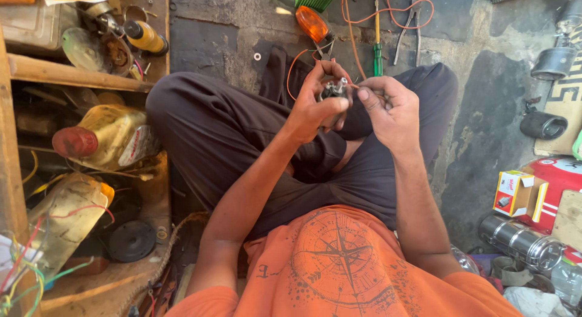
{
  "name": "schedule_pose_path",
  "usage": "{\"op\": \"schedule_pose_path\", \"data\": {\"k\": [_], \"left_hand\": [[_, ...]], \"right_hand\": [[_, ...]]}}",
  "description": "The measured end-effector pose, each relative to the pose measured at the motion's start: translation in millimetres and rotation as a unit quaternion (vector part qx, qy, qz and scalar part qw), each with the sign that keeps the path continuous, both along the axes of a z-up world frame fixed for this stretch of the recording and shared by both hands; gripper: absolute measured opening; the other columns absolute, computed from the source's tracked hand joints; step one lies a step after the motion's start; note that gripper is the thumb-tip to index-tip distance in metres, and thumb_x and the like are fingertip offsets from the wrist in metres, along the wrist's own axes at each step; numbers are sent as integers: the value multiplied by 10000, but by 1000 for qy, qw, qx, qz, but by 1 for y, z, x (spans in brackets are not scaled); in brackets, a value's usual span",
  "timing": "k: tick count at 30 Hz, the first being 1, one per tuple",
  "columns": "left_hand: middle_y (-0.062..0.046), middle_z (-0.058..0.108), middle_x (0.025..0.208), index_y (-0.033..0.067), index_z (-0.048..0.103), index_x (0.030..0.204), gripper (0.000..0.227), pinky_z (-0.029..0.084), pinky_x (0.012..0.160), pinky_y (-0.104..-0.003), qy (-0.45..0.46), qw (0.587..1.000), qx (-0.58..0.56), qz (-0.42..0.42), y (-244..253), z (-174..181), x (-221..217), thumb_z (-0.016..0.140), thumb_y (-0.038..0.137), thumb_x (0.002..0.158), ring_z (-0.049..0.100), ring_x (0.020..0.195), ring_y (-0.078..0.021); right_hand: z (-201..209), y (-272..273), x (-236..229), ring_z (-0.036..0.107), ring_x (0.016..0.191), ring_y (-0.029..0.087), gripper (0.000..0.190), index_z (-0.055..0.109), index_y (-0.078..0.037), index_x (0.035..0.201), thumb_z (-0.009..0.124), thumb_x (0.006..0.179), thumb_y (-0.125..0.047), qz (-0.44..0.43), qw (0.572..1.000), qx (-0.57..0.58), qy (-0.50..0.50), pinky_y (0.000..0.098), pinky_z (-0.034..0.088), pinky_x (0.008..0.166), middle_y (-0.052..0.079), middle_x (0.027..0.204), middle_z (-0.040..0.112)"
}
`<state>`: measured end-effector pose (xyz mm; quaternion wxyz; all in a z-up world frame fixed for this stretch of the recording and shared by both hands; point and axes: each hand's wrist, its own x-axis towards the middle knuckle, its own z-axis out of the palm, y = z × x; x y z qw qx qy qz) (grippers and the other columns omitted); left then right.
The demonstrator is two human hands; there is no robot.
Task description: The person sits on the floor and uses pliers to tighten nuts on a small cylindrical electrical component. They repeatedly adjust the wires and tighten the connections using the pliers.
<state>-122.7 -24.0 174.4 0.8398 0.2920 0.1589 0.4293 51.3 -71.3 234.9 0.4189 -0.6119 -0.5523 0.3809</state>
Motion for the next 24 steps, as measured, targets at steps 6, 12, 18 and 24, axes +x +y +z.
{"op": "schedule_pose_path", "data": {"k": [6, 12, 18, 24], "left_hand": [[-109, 615, 884, 92, 424, 1138, 342, 369, 349, -249, -80, 993, -68, -60, 2, 0, 0, 628, 65, 865, 605, 499, -169], [-91, 566, 1083, 66, 428, 1086, 400, 485, 498, -291, 36, 994, 67, 75, 2, -5, 7, 719, 53, 812, 618, 769, -171], [-65, 598, 912, 46, 455, 1098, 528, 497, 731, -353, 360, 892, 257, 96, -9, -10, 19, 822, 110, 724, 595, 826, -110], [-130, 649, 897, 60, 456, 1052, 503, 566, 719, -417, 301, 932, 201, 30, -7, -22, 17, 812, 148, 707, 688, 811, -314]], "right_hand": [[13, 8, -5, 438, 700, 27, 63, 720, 4, 1053, 728, 1006, -37, -30, 996, 2, -86, 218, 355, 611, -33, 822, 597], [30, -11, -24, 447, 665, 51, 58, 727, -1, 1033, 746, 1003, -46, 3, 985, 49, -164, 232, 373, 602, 10, 792, 613], [12, -5, -6, 481, 710, 38, 85, 703, 14, 1026, 743, 1023, -61, -33, 986, 40, -159, 221, 416, 644, 4, 801, 610], [-9, 4, 2, 555, 788, 27, 111, 687, 20, 1069, 733, 1054, -81, -39, 995, 33, -89, 224, 478, 707, 11, 879, 660]]}}
